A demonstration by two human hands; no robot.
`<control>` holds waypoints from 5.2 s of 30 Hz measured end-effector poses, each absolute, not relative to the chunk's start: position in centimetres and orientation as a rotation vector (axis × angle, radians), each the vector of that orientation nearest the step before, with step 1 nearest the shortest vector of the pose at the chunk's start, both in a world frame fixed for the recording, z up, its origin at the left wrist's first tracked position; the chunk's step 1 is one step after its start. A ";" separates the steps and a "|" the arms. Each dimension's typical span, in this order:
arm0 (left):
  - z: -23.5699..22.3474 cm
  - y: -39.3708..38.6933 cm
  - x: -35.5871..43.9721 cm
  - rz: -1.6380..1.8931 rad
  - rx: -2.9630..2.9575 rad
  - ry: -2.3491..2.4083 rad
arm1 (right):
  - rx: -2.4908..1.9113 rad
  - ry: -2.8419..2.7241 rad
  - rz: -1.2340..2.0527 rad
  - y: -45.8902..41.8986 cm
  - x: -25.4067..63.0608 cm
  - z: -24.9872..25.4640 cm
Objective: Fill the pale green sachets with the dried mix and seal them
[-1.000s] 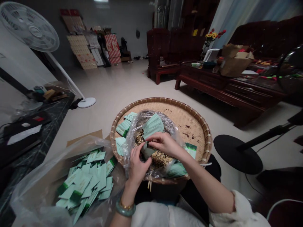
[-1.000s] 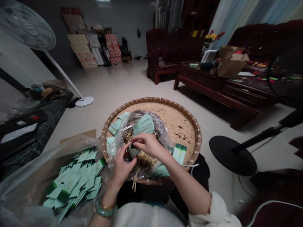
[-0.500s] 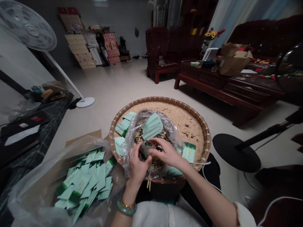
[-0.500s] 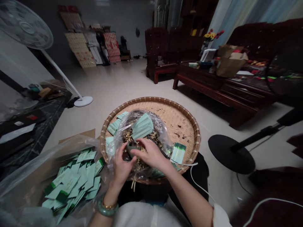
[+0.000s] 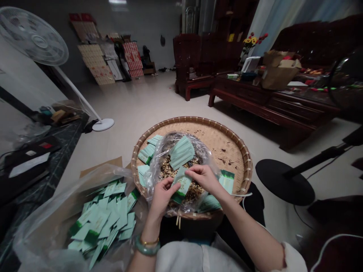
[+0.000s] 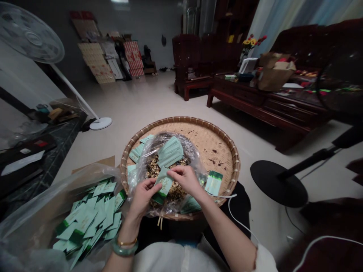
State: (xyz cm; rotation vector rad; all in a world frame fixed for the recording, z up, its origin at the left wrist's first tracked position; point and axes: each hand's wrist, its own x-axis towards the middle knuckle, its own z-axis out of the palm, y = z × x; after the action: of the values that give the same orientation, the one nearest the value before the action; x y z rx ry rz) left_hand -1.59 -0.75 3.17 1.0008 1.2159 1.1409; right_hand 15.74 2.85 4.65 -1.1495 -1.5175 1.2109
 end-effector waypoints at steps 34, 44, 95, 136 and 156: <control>3.3 -1.4 -0.9 0.808 1.202 1.229 | -1.149 -1.738 0.901 2.1 14.2 3.9; 2.5 -1.6 -1.5 1.182 0.756 1.130 | -1.549 -1.907 0.537 3.1 17.9 1.2; 2.1 -1.9 -1.7 1.085 0.786 1.204 | -1.221 -1.357 1.583 2.7 19.4 4.9; 1.9 -2.0 -1.9 1.084 0.856 1.251 | -1.276 -1.402 1.489 2.0 20.3 4.6; 1.9 -1.8 -1.9 1.134 0.754 1.221 | -1.529 -1.889 0.716 2.7 21.7 1.0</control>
State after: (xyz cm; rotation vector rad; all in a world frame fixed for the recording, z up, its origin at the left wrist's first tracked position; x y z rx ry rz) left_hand -1.91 -1.84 1.87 0.7535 1.2206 1.1340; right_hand 21.66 2.71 0.97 -1.5294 -1.8893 0.7163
